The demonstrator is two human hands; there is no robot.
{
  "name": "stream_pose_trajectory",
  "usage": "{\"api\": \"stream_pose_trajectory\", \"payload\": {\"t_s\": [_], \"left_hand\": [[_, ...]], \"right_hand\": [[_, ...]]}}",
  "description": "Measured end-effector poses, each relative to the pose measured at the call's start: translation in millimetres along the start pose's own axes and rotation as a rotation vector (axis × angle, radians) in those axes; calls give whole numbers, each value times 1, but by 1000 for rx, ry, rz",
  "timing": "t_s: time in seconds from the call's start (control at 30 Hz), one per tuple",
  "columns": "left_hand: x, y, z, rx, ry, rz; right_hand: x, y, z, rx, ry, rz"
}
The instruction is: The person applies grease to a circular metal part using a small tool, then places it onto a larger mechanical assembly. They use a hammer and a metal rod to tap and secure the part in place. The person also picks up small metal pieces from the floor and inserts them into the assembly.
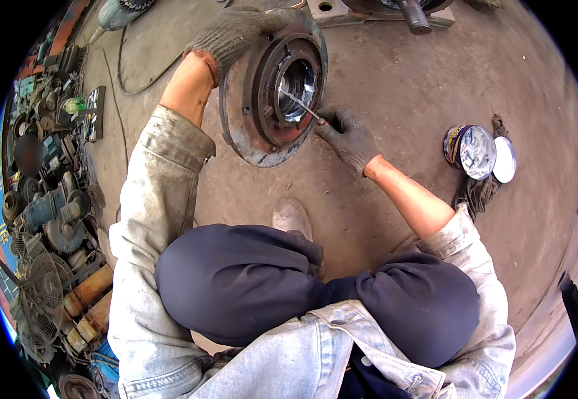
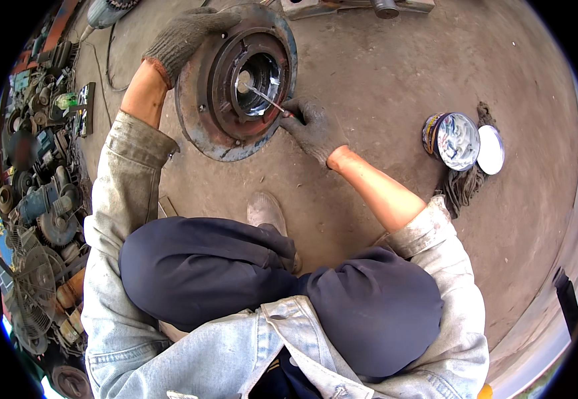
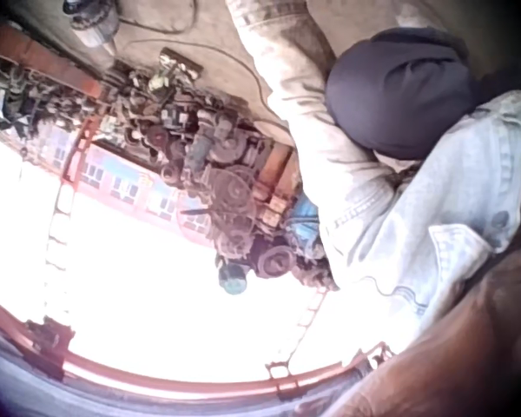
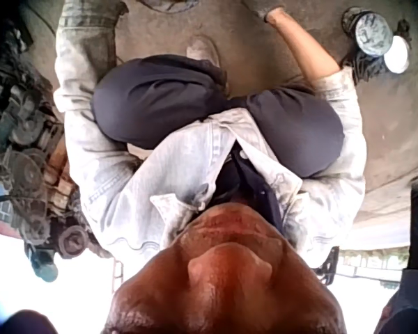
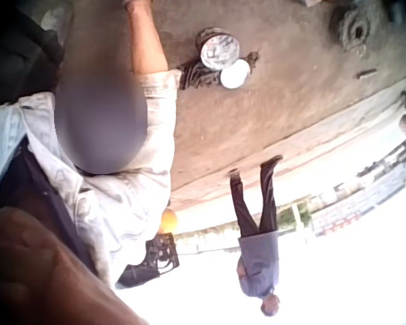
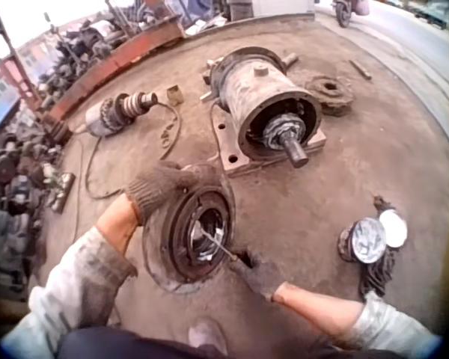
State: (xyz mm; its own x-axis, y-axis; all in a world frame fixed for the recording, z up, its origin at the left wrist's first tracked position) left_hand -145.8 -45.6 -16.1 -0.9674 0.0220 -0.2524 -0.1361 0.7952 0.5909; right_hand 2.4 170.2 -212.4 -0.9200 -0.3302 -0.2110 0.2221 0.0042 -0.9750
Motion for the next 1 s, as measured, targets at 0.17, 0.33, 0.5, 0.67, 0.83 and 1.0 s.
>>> {"api": "stream_pose_trajectory", "payload": {"t_s": [0.17,0.33,0.5,0.67,0.83,1.0], "left_hand": [[-5,-8,14,87,-61,39],[-11,-7,11,-19,-85,69],[7,-20,21,171,-20,173],[-7,-12,15,25,-120,6],[-3,-10,17,145,-57,190],[-10,-7,11,67,-79,23]], "right_hand": [[-33,50,-25,-341,-37,-24],[-27,2,-12,12,-4,-14],[-36,19,-10,526,-147,486],[-41,5,-11,636,-105,427],[-30,25,1,188,-168,212],[-40,3,-15,-80,68,43]]}}
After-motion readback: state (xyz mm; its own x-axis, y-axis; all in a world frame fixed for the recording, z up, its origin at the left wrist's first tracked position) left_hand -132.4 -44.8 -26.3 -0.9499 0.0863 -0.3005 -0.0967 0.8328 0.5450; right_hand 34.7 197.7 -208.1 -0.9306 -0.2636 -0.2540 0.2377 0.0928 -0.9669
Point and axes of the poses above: each hand's wrist, its own x-axis towards the middle knuckle, its own z-axis out of the palm, y = z × x, the point moved 2 cm from there along x, towards the middle knuckle, and after that the axes turned 12 degrees about x, right-handed, at the moved point
